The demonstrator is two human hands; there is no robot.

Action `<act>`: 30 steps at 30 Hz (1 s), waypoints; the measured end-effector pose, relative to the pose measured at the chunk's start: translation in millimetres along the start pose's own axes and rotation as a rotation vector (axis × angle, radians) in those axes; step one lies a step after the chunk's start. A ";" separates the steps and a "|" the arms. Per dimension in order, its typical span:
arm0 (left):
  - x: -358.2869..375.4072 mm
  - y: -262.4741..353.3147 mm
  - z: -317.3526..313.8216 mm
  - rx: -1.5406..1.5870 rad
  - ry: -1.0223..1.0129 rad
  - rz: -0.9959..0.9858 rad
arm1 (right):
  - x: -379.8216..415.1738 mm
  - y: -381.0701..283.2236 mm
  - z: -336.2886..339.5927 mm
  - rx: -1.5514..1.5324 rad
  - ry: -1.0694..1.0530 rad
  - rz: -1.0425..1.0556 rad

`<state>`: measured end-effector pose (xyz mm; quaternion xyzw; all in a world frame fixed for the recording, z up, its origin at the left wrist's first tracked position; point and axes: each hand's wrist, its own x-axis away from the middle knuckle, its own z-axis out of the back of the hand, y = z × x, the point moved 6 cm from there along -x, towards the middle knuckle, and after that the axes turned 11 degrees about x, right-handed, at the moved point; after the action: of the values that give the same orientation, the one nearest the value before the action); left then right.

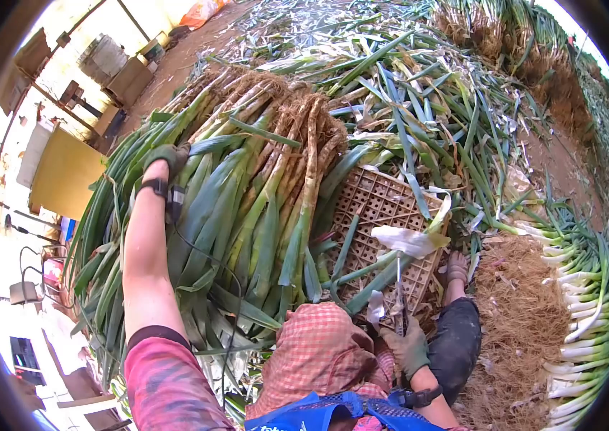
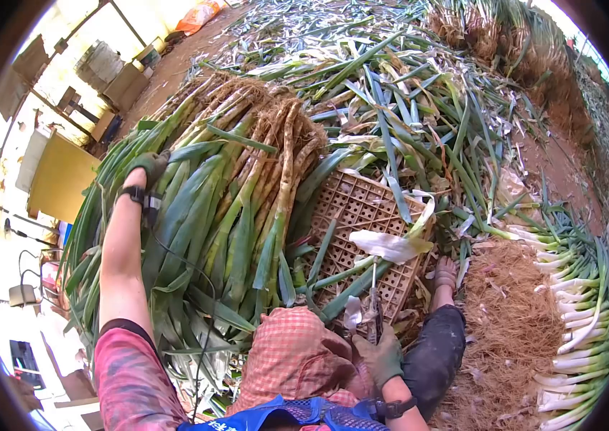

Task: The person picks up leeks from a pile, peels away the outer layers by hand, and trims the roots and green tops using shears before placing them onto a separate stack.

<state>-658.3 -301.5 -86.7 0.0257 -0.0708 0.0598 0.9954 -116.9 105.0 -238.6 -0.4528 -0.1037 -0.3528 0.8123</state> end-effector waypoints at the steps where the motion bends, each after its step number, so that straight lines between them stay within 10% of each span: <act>1: 4.7 -0.4 -2.5 0.038 -0.039 0.008 | -2.5 -2.4 -2.2 0.003 0.000 -0.003; 11: 15.7 3.8 4.9 0.100 -0.288 0.125 | -3.4 -11.6 -5.3 0.086 -0.005 -0.079; 15: -6.0 -10.2 -26.1 0.263 -0.713 0.131 | -6.2 -0.3 -3.4 0.097 0.030 -0.068; 24: -0.8 -6.4 -36.8 0.383 -0.636 -0.260 | -2.8 -27.6 8.6 -0.005 -0.043 -0.015; 28: 29.5 10.4 -24.1 0.274 -0.370 -0.826 | -2.2 -31.2 -0.4 -0.048 -0.048 0.056; 29: 70.3 32.6 2.3 0.270 -0.442 -0.302 | -3.2 -26.0 -5.9 -0.046 -0.041 0.069; 30: 81.6 40.4 5.5 0.324 -0.445 -0.265 | -3.9 -25.9 -9.8 -0.099 -0.066 0.102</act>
<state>-583.9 -252.4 -67.9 0.2055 -0.2727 -0.0672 0.9375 -138.5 90.2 -228.8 -0.5087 -0.0898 -0.3006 0.8018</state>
